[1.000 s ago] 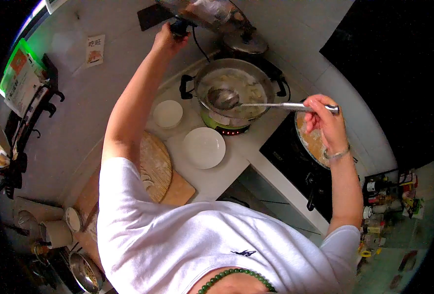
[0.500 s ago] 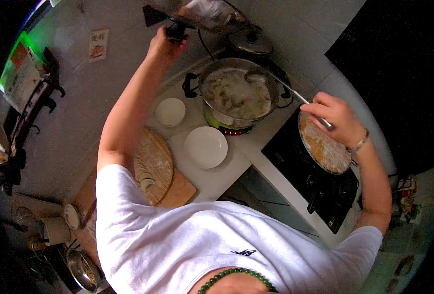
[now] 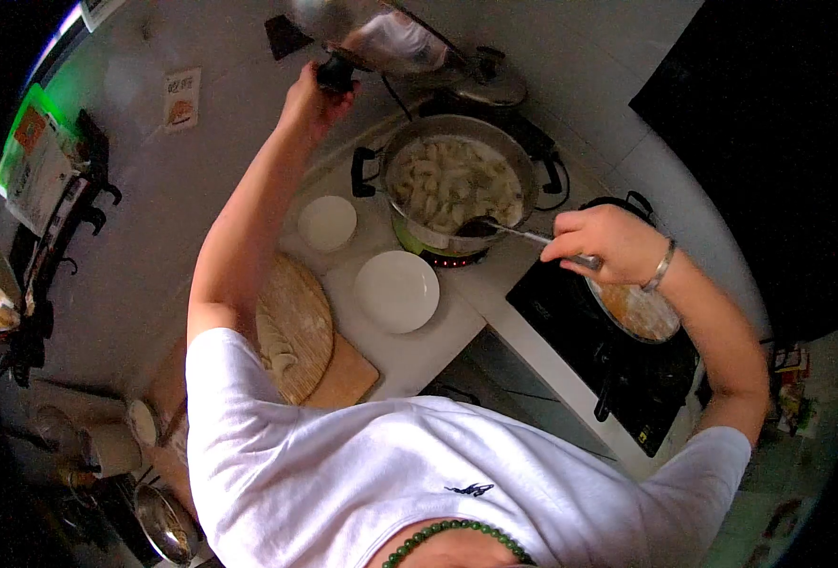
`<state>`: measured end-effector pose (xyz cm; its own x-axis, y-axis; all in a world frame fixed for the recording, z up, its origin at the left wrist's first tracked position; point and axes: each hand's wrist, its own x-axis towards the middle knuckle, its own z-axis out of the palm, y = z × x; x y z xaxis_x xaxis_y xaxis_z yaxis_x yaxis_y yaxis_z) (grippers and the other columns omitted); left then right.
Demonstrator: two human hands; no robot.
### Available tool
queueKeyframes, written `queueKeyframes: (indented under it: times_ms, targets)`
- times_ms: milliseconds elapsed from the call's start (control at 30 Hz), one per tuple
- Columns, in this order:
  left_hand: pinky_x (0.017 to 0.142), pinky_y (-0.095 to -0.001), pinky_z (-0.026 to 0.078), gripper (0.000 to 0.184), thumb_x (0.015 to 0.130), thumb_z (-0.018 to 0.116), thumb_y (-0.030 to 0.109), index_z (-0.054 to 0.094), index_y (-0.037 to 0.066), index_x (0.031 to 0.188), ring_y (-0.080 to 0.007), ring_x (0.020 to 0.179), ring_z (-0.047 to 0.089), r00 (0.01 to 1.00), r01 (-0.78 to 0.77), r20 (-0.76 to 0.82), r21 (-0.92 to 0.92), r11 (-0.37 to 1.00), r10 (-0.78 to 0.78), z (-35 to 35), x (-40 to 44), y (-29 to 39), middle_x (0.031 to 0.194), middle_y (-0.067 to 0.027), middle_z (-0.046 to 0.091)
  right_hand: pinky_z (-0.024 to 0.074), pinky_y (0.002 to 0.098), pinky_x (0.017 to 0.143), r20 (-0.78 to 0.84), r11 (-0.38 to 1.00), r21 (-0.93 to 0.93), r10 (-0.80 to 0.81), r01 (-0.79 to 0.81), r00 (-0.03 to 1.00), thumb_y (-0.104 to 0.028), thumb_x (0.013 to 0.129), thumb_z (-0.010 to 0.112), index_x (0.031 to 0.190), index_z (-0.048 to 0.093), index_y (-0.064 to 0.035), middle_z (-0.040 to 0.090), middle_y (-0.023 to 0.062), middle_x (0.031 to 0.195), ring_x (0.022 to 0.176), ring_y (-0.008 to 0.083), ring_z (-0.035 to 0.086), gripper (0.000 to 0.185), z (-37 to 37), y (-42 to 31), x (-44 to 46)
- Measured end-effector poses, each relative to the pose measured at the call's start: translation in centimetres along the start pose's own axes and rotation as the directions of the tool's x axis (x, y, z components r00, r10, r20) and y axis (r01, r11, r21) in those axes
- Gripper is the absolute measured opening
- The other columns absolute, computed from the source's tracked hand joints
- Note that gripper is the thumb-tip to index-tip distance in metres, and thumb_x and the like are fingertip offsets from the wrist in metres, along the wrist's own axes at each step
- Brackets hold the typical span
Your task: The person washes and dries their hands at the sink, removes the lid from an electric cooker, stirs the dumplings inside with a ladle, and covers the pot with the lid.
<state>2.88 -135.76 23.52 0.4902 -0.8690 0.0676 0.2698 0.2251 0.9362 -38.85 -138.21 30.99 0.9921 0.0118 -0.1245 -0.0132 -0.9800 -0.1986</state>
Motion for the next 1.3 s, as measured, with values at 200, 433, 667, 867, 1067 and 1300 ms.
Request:
queueKeyframes:
  times_ms: [200,433,667,867,1067,1300]
  targets:
    - [0.052,-0.0289,0.048,0.053,0.095,0.023,0.038,0.039,-0.008,0.115,-0.0175,0.059,0.053,0.998,0.000,-0.059,-0.043,0.999,-0.003,0.0,0.6,-0.5,0.083,-0.0209,0.061,0.0464,0.0381,0.061,-0.076,0.996,-0.063,-0.075,0.070,0.994,-0.004,0.064,0.063,0.087,0.055,-0.0107,0.048,0.0080,0.078,0.072,0.0281,0.056,0.025,6.2,1.8,1.8]
    - [0.052,-0.0285,0.046,0.052,0.095,0.022,0.038,0.040,-0.007,0.114,-0.0179,0.059,0.053,1.000,0.003,-0.010,-0.070,0.998,-0.004,-0.4,1.2,-0.9,0.084,-0.0208,0.060,0.0477,0.0377,0.064,-0.191,0.994,-0.105,-0.036,0.016,0.981,-0.003,0.062,0.065,0.085,0.052,-0.0078,0.048,0.0089,0.082,0.077,0.0272,0.056,0.027,10.5,3.8,5.3]
    - [0.048,-0.0287,0.046,0.052,0.095,0.021,0.038,0.040,-0.006,0.114,-0.0183,0.057,0.053,0.998,0.005,-0.055,-0.073,0.997,-0.009,-0.7,1.4,-0.9,0.082,-0.0198,0.060,0.0488,0.0389,0.068,-0.235,0.981,-0.135,0.107,-0.142,0.966,-0.001,0.065,0.063,0.091,0.054,-0.0057,0.050,0.0119,0.087,0.078,0.0295,0.056,0.029,12.9,5.8,8.8]
    - [0.049,-0.0290,0.047,0.049,0.095,0.022,0.037,0.040,-0.005,0.114,-0.0177,0.056,0.053,0.998,0.041,-0.054,-0.033,0.999,-0.042,-1.0,1.6,-0.9,0.082,-0.0182,0.060,0.0490,0.0384,0.065,-0.370,0.951,-0.166,0.187,-0.262,0.910,-0.002,0.067,0.061,0.092,0.055,-0.0051,0.050,0.0125,0.086,0.074,0.0301,0.057,0.026,11.0,6.1,6.8]
    - [0.048,-0.0281,0.046,0.048,0.095,0.024,0.037,0.043,-0.004,0.110,-0.0168,0.057,0.053,0.995,-0.052,-0.084,0.010,0.999,0.052,-1.4,1.6,-1.5,0.082,-0.0174,0.061,0.0457,0.0340,0.056,-0.383,0.972,-0.204,0.034,-0.120,0.923,-0.002,0.069,0.064,0.087,0.060,-0.0067,0.051,0.0093,0.076,0.065,0.0252,0.055,0.019,2.2,2.4,-0.8]
    - [0.052,-0.0285,0.048,0.048,0.095,0.026,0.038,0.045,-0.004,0.107,-0.0172,0.059,0.054,0.992,0.030,-0.124,0.105,0.994,-0.017,0.3,0.6,-0.5,0.082,-0.0155,0.061,0.0434,0.0340,0.058,-0.027,0.982,-0.191,0.007,-0.012,1.000,-0.001,0.062,0.066,0.088,0.060,-0.0080,0.049,0.0075,0.076,0.069,0.0253,0.054,0.027,-1.9,-0.8,-3.2]
